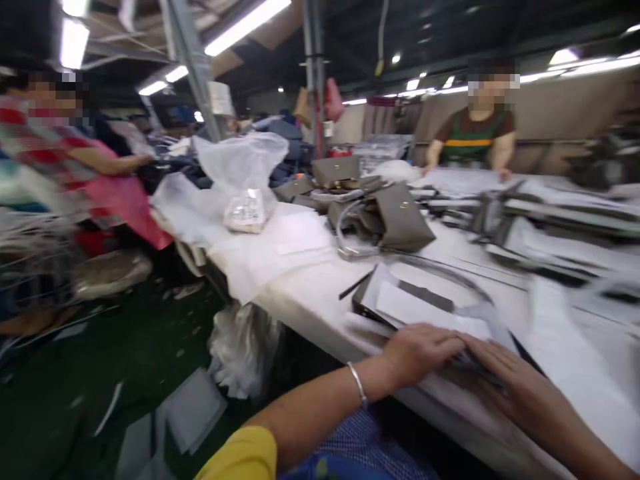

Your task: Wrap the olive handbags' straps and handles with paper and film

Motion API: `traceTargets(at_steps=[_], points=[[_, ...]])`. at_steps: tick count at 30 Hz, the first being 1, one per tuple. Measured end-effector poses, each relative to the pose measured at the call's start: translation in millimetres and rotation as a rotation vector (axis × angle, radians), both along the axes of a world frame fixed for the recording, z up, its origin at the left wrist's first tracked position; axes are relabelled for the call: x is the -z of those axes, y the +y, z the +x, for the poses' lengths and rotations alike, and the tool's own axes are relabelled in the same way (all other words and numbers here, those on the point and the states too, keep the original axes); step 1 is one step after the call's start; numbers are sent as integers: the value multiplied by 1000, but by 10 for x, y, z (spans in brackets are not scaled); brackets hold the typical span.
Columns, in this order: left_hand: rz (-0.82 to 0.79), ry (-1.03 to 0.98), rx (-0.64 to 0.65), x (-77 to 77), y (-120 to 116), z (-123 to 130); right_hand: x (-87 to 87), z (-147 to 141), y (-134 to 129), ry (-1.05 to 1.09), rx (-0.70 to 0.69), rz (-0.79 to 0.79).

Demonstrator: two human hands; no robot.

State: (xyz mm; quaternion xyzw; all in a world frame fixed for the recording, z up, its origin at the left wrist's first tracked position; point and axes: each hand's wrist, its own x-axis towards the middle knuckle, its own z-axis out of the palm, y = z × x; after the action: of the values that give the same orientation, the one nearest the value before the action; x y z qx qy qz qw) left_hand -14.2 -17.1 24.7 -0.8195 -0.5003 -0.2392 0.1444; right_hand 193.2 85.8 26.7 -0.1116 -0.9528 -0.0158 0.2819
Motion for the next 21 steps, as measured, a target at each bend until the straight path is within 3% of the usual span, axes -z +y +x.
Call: traceTargets(at_steps=[3,8,12,17,21], points=[[27,20,85,-40,27,-70,18,168,25,-165,71,-6],[-11,214,56,-215,-68,-583,-80,218,104,-262,160,-44],[-75,244,42,-261,-26,-811,-74,259,142,-266,207,-70],[-46,181,58,21,103,-873,-76,211,84,-246,234,-64],[2,92,23,255,109,-872,-35,87,-293,12,294,-134]])
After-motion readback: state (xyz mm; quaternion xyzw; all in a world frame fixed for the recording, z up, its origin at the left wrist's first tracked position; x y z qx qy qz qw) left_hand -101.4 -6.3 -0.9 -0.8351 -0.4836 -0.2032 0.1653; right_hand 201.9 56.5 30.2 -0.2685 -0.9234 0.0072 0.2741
